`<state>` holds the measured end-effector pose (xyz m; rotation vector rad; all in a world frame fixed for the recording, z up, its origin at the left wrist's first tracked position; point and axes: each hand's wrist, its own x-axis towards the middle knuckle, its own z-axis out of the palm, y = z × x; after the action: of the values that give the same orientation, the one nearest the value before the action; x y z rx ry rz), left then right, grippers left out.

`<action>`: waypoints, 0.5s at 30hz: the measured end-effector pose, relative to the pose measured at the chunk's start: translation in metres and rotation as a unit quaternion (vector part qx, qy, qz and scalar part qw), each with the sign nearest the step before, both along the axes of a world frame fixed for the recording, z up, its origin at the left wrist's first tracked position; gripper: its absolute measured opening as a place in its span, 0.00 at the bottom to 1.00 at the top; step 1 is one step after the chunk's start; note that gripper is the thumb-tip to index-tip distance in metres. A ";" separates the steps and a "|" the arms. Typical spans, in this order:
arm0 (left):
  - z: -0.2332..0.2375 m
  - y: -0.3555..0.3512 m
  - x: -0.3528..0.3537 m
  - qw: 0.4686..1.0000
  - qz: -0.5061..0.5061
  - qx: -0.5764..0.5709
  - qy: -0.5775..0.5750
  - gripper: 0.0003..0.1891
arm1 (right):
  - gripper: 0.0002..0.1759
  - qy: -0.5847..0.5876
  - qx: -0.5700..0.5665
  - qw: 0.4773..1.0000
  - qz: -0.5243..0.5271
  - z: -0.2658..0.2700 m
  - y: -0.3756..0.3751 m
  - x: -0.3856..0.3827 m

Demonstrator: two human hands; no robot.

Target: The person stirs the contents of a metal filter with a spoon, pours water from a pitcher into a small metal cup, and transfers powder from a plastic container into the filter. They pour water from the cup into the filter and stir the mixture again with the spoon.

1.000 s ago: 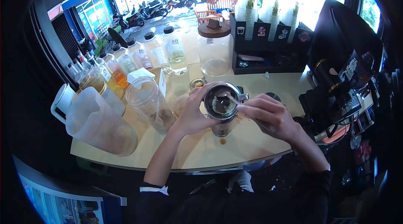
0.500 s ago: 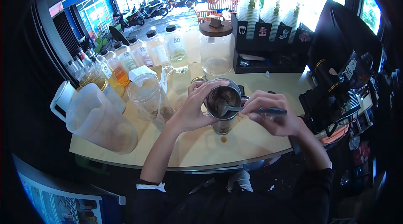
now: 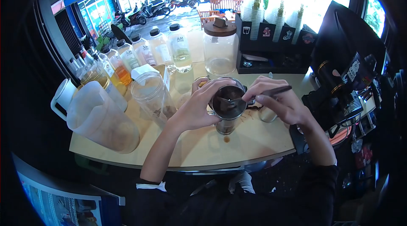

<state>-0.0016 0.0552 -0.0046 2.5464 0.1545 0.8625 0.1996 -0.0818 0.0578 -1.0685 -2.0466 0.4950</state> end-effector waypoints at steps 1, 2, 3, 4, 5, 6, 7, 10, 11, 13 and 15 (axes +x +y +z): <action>0.000 0.000 -0.001 1.000 -0.001 0.001 -0.004 0.43 | 0.08 -0.052 0.033 0.998 -0.008 0.001 -0.001 -0.001; -0.001 0.000 -0.001 1.000 0.000 0.001 -0.004 0.43 | 0.08 -0.051 0.033 0.998 -0.007 0.000 -0.001 -0.002; -0.002 0.001 -0.001 1.000 0.003 0.006 -0.006 0.42 | 0.08 -0.052 0.016 0.999 -0.004 -0.002 -0.002 -0.002; -0.003 0.002 -0.001 1.000 0.006 0.012 -0.008 0.42 | 0.08 -0.053 0.000 0.999 -0.001 -0.003 -0.003 -0.003; -0.003 0.001 -0.002 1.000 0.006 0.012 -0.008 0.42 | 0.08 -0.052 0.000 0.999 -0.002 -0.003 -0.003 -0.002; -0.003 0.001 -0.002 1.000 0.010 0.011 -0.005 0.42 | 0.07 -0.044 0.013 0.999 -0.002 -0.002 -0.003 0.000; -0.003 0.000 -0.002 1.000 0.013 0.010 -0.002 0.42 | 0.07 -0.037 0.026 0.999 -0.003 -0.002 -0.003 0.001; -0.001 0.000 -0.002 1.000 0.011 0.015 -0.002 0.42 | 0.07 -0.044 -0.003 0.999 -0.005 -0.005 -0.003 0.002; -0.001 0.000 -0.002 1.000 0.011 0.016 -0.002 0.42 | 0.07 -0.044 -0.003 0.999 -0.005 -0.004 -0.004 0.000; -0.001 -0.001 -0.002 1.000 0.007 0.013 -0.005 0.42 | 0.08 0.035 -0.026 0.999 -0.017 -0.004 -0.007 -0.003; 0.000 -0.002 -0.001 1.000 0.007 0.019 -0.001 0.42 | 0.09 0.032 -0.055 0.998 -0.022 -0.004 -0.006 -0.003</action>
<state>-0.0030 0.0531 -0.0045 2.5819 0.1570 0.8803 0.1966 -0.0878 0.0537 -1.1459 -1.9551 0.6160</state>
